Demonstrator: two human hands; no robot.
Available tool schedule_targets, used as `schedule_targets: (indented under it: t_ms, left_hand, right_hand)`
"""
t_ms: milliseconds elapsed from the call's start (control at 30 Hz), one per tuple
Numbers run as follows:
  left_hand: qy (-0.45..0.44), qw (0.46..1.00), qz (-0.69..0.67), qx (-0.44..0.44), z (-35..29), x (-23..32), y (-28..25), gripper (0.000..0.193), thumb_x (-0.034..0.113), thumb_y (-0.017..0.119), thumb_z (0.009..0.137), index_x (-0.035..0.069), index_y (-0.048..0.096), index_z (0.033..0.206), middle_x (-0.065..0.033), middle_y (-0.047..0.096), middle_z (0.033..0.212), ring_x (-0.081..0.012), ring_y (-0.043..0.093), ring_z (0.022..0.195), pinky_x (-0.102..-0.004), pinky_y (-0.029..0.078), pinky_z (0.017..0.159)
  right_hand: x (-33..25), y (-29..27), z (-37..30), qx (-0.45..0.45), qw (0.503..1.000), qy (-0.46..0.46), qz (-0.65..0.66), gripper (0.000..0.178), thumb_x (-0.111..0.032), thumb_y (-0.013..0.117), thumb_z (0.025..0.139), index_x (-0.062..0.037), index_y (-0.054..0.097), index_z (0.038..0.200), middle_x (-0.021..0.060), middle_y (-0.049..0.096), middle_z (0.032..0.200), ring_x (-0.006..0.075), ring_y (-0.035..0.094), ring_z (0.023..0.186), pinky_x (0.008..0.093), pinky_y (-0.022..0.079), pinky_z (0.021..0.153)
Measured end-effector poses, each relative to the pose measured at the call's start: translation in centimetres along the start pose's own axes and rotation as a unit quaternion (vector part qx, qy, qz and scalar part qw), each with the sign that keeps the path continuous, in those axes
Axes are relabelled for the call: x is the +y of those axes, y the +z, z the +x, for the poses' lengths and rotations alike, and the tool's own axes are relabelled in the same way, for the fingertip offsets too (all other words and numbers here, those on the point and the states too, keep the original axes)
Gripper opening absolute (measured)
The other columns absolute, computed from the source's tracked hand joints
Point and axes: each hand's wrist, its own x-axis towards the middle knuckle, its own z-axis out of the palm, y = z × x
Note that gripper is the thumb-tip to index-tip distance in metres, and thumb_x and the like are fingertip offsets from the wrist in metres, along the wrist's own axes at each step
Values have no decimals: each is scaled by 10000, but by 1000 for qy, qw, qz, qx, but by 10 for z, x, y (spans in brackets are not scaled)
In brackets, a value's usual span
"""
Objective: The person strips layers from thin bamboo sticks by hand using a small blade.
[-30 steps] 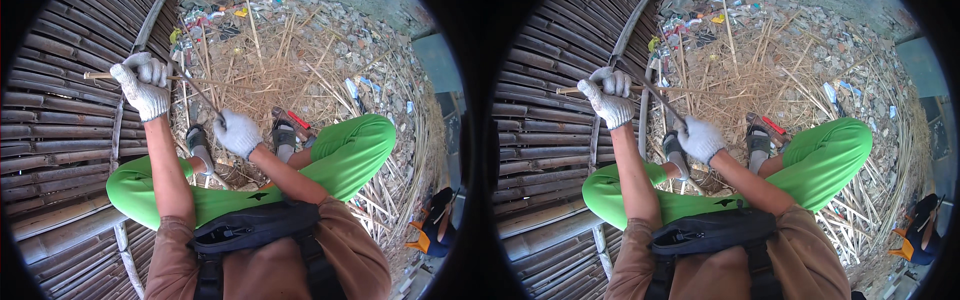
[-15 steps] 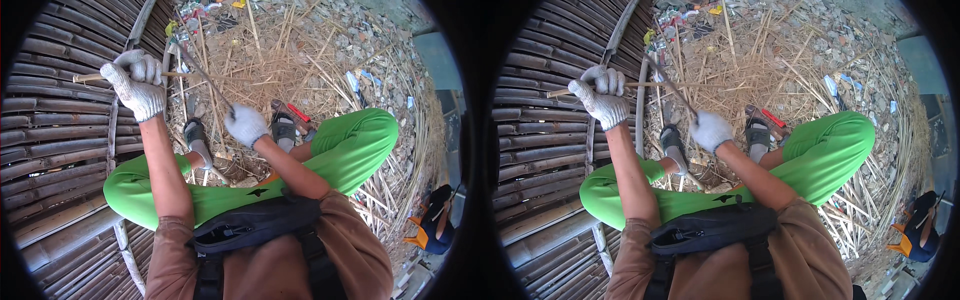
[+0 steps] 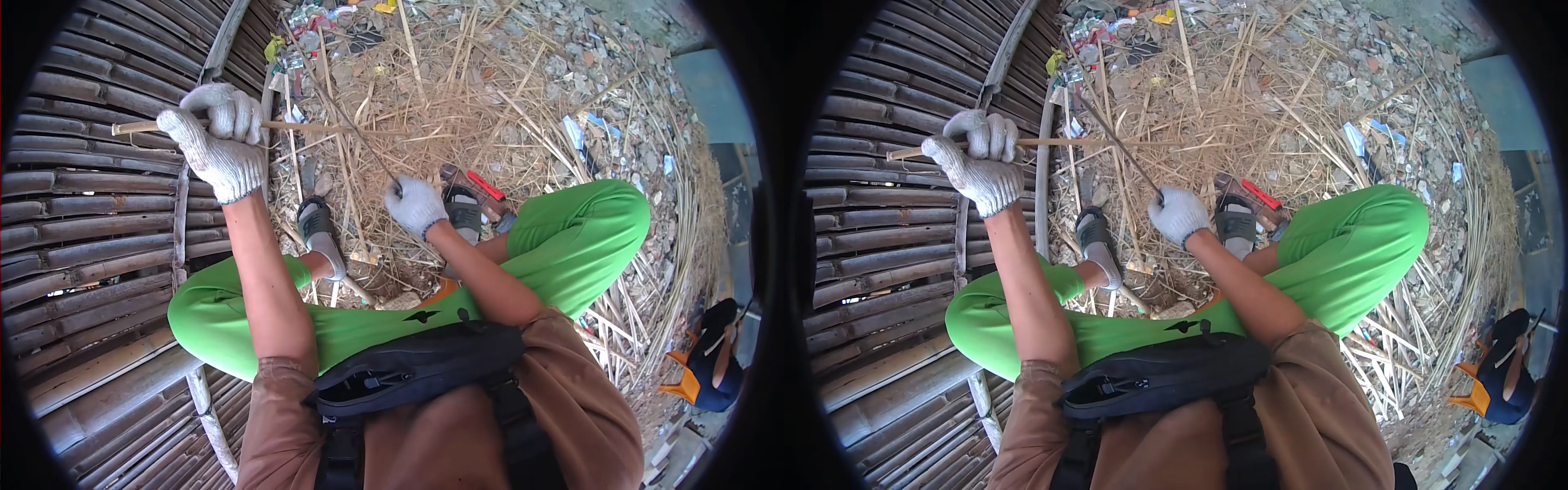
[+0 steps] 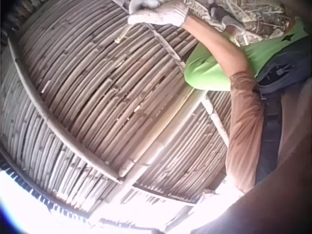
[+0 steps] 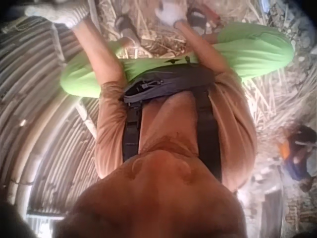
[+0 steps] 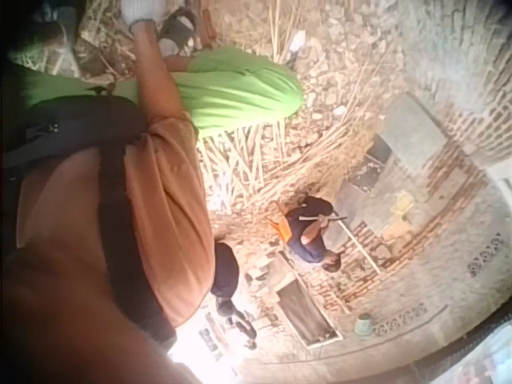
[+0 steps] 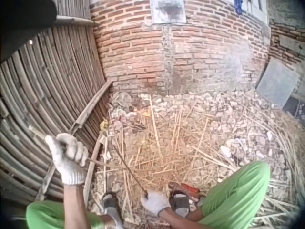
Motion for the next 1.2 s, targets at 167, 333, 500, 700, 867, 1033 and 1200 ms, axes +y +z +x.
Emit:
schedule_targets:
  t_ms: [167, 333, 500, 700, 867, 1033, 1200]
  left_hand:
    - [9, 1000, 20, 22, 0, -2, -23, 725, 794, 619, 908, 109, 526, 689, 66, 263, 550, -101, 252, 478, -282, 221, 431]
    - [-4, 999, 49, -10, -6, 7, -4, 724, 801, 621, 901, 128, 496, 667, 64, 247, 547, -102, 261, 477, -286, 217, 436]
    - [8, 999, 44, -12, -5, -2, 0, 701, 774, 620, 925, 125, 517, 682, 56, 269, 560, -97, 257, 470, -286, 244, 429]
    - [6, 999, 7, -32, 2, -2, -14, 644, 688, 647, 972, 118, 525, 699, 81, 250, 552, -78, 229, 479, -279, 215, 431]
    - [10, 999, 37, -7, -1, 5, 0, 633, 665, 642, 987, 77, 598, 757, 71, 257, 546, -85, 246, 474, -275, 219, 421]
    - [24, 999, 41, 17, 10, -12, 0, 637, 667, 652, 979, 72, 592, 760, 74, 277, 551, -85, 253, 474, -278, 231, 414]
    - [26, 999, 37, 21, 3, -3, -14, 632, 652, 638, 996, 30, 709, 908, 81, 261, 564, -78, 239, 484, -273, 219, 438]
  right_hand:
    - [-38, -10, -11, -42, 996, -26, 76, 307, -342, 600, 934, -65, 724, 979, 247, 745, 897, 430, 739, 849, 540, 590, 762]
    - [-74, -15, -21, -10, 995, -86, 50, 327, -354, 605, 936, -57, 729, 997, 249, 745, 907, 428, 739, 860, 524, 598, 775]
    - [34, 8, 5, -26, 999, 17, 15, 360, -369, 616, 914, -41, 729, 1009, 245, 749, 901, 424, 743, 885, 520, 595, 808]
    - [-50, -3, -20, 5, 996, -53, 68, 336, -364, 629, 930, -33, 687, 913, 239, 724, 816, 432, 734, 843, 523, 579, 772]
    - [-19, 3, -6, -1, 1000, 6, 0, 329, -385, 582, 951, -97, 729, 1008, 228, 754, 907, 420, 745, 860, 550, 594, 784]
    - [39, 11, 16, -15, 998, 54, -28, 314, -340, 604, 938, -77, 745, 1037, 242, 757, 935, 420, 744, 919, 518, 595, 838]
    - [-43, 4, -22, -23, 998, -15, 58, 313, -338, 632, 925, -77, 733, 1064, 252, 745, 901, 435, 739, 886, 518, 595, 812]
